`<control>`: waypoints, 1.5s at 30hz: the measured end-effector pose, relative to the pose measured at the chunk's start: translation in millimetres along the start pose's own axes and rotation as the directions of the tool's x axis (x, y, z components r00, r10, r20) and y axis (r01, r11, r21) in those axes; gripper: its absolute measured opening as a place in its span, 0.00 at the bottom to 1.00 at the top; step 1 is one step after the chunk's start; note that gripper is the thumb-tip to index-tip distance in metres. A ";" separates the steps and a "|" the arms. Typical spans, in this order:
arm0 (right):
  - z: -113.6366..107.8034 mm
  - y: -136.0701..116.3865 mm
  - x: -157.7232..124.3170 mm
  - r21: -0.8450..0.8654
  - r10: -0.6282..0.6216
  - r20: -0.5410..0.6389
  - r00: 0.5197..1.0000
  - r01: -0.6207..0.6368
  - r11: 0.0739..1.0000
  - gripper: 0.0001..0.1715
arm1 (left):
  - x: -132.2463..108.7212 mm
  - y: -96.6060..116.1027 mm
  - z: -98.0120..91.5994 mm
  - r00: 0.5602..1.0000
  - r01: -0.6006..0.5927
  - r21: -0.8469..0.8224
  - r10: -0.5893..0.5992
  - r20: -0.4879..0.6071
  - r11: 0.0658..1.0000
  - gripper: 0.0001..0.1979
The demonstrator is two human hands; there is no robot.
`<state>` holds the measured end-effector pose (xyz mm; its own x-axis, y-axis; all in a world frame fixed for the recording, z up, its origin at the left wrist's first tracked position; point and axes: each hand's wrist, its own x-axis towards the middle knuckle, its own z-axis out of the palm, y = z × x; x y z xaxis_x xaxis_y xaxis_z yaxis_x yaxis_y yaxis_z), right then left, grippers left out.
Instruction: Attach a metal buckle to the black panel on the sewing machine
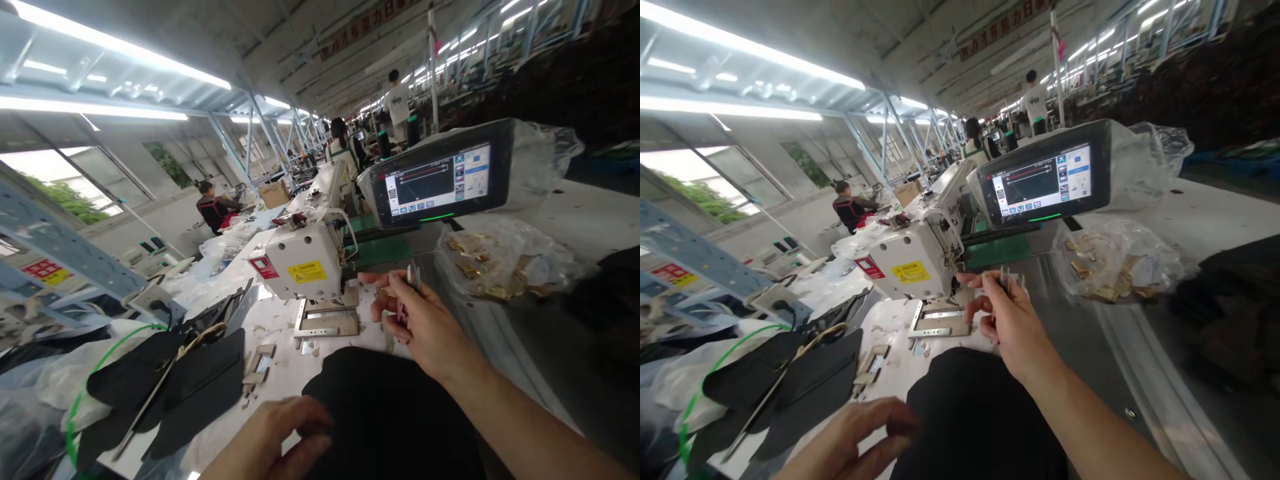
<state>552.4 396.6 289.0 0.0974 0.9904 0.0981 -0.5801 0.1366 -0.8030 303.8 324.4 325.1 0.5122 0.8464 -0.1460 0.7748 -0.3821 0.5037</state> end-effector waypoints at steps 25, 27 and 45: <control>-59.6 15.3 -65.6 -0.481 0.536 -0.050 0.843 -0.490 0.727 0.31 | 124.7 46.8 -9.1 0.780 -0.588 0.545 0.597 0.188 0.598 0.16; -57.0 16.0 -71.6 -0.458 0.531 -0.037 0.846 -0.487 0.744 0.32 | 130.5 37.5 9.1 0.766 -0.624 0.513 0.592 0.251 0.589 0.17; -47.5 2.5 -50.3 -0.441 0.519 -0.031 0.854 -0.478 0.760 0.30 | 129.7 23.2 1.2 0.788 -0.612 0.460 0.544 0.289 0.643 0.10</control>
<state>584.4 346.0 254.1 -0.1931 0.9161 -0.3515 -0.1309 -0.3791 -0.9161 388.6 424.9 316.8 0.9320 0.3518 -0.0872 0.3547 -0.9347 0.0210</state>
